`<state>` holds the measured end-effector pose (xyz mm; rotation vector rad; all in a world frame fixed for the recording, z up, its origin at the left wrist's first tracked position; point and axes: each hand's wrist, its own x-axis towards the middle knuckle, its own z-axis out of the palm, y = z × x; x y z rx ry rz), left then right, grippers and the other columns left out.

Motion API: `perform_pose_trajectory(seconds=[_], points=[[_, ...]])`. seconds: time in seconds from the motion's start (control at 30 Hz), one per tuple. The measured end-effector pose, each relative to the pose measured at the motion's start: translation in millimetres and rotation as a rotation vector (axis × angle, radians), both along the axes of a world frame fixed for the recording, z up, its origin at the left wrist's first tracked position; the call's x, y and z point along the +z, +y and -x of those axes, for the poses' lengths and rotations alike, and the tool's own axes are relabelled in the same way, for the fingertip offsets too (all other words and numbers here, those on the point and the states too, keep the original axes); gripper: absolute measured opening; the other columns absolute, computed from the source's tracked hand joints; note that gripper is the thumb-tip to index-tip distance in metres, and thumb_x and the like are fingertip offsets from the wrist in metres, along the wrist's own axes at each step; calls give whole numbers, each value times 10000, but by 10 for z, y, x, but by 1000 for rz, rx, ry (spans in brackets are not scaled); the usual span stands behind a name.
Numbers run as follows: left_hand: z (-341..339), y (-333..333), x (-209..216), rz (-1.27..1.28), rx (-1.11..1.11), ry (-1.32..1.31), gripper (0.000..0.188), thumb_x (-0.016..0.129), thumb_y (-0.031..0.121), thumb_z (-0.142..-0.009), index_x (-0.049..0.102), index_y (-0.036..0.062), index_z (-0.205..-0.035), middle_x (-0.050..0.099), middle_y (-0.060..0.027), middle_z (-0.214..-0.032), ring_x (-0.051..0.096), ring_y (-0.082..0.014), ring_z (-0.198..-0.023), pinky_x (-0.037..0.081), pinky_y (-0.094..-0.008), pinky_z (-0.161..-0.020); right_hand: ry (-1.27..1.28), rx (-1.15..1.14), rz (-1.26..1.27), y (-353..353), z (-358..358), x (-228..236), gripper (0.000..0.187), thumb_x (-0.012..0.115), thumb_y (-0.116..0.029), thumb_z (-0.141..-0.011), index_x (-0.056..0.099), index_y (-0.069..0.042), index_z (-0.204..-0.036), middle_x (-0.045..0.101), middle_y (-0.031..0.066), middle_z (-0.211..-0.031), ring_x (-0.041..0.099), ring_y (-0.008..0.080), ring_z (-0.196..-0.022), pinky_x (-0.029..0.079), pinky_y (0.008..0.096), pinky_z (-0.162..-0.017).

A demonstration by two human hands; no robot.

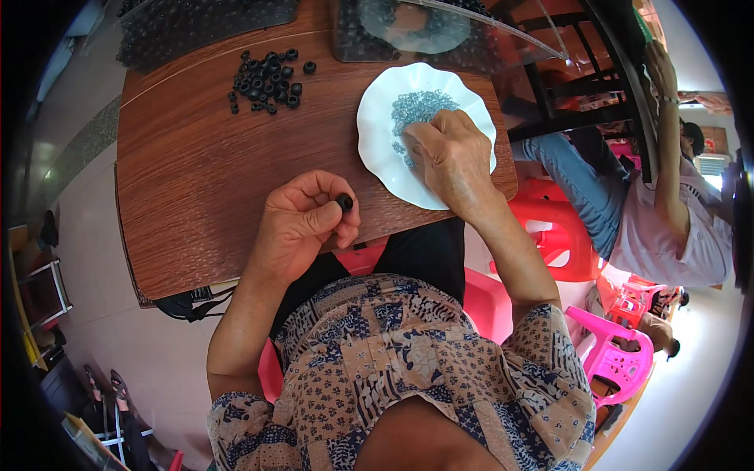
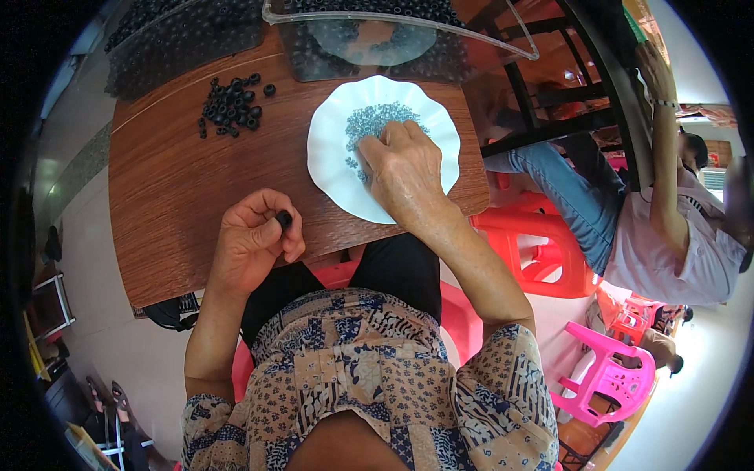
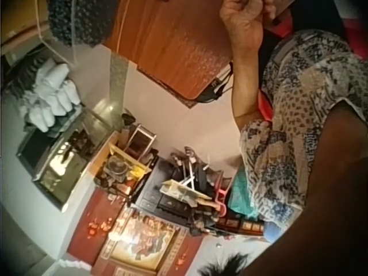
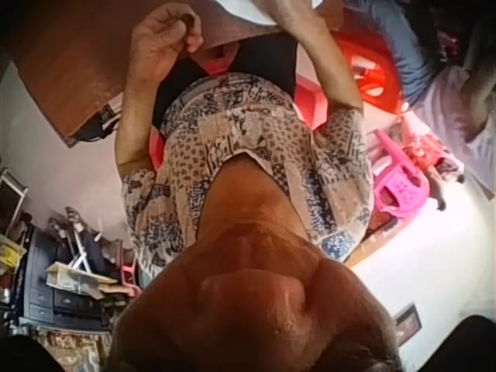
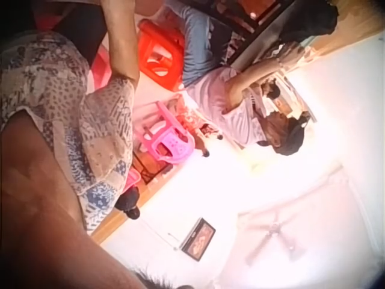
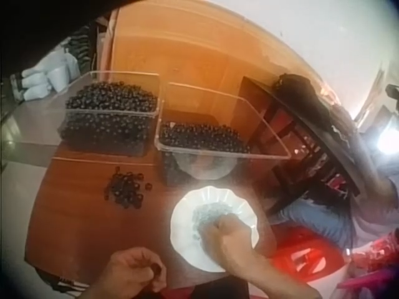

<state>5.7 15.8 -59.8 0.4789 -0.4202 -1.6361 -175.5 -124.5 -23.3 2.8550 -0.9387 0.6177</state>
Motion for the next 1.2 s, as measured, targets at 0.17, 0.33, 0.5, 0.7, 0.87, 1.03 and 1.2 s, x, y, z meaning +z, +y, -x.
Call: perform_pose_trajectory(seconds=[0.17,0.33,0.5,0.7,0.87,1.03,1.2], points=[[-1,4,3,2,6,-14,190,634,101,-834,550,-29,-943,608,-116,-799,554,-148,-630,456,-272,-560,-87,-22,-104,10,65,74,297,679,19,-604,684,-92,-879,567,84,-717,578,252,-682,457,354,-573],[0,6,-1,11,4,-20,190,634,98,-834,549,-31,-945,608,-117,-800,554,-148,-628,455,-271,-559,-90,-24,-121,2,71,39,280,689,18,-602,685,-90,-860,564,79,-711,575,249,-685,457,352,-580],[2,2,-1,6,5,-9,188,632,96,-836,550,-31,-946,608,-117,-804,557,-148,-630,459,-267,-560,-57,19,-71,-25,35,27,235,701,10,-609,692,-89,-821,559,67,-695,563,233,-663,450,344,-566],[4,3,-4,-1,6,-20,182,628,91,-839,550,-33,-948,610,-114,-808,565,-149,-635,463,-268,-563,-24,34,-36,-37,25,24,211,713,0,-613,698,-95,-801,544,51,-662,550,211,-641,435,329,-537],[6,3,-5,1,11,-17,176,625,88,-840,552,-32,-946,610,-113,-803,565,-147,-636,461,-268,-561,-42,61,-47,-32,24,3,194,707,-2,-620,692,-88,-793,543,54,-662,549,214,-642,435,331,-540],[0,1,18,-9,3,-5,171,626,88,-841,555,-31,-942,611,-113,-798,557,-145,-628,458,-270,-563,-84,117,-75,-34,12,-5,155,688,11,-635,644,-59,-766,542,74,-683,552,241,-660,440,347,-565],[2,21,16,-23,19,-23,186,640,95,-832,562,-29,-946,608,-117,-798,548,-152,-625,453,-274,-569,-139,138,-104,54,1,140,139,676,22,-658,592,-31,-756,548,100,-709,554,264,-679,445,360,-580]])
